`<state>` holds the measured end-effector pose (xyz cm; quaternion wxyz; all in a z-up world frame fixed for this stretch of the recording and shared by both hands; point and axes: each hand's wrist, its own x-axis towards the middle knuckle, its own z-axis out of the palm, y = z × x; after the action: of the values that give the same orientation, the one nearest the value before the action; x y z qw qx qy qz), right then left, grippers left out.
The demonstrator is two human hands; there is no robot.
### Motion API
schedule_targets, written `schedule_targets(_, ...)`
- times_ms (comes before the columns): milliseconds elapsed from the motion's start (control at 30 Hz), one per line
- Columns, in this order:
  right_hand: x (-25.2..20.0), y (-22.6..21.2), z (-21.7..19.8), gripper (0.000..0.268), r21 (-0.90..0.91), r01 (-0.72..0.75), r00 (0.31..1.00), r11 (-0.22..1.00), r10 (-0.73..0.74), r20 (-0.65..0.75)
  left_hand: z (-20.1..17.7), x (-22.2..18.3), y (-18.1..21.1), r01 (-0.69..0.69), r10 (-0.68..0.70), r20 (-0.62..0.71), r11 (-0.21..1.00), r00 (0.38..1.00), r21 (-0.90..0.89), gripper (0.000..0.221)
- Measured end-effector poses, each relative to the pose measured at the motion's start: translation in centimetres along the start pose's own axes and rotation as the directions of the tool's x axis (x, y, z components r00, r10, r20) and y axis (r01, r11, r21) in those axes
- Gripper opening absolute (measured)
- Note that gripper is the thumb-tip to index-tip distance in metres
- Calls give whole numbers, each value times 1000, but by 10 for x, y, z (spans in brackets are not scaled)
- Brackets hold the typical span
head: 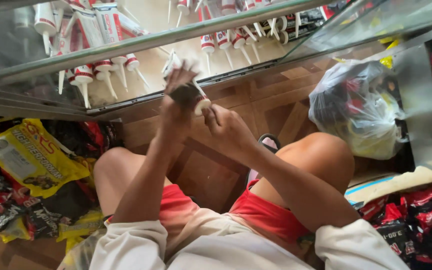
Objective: Cleaning sealant tubes with a cloth and organizing them inside a glass display case.
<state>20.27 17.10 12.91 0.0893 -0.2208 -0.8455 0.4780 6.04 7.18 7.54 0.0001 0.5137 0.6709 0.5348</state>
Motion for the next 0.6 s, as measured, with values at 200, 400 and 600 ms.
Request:
schedule_targets(200,-3,6,10,38,14,62,998,998,-62,-20,-11,14,-7,-16,15,10,991,1000,134,28)
schedule_targets(400,-13,-2,12,40,54,-66,996,996,63,60,1,0,-77,381,-407,-80,896,910,-227,30)
schedule_targets(600,-7,9,-3,39,129,-182,968,975,201,-149,44,5,-22,265,-265,33,929,964,-259,31)
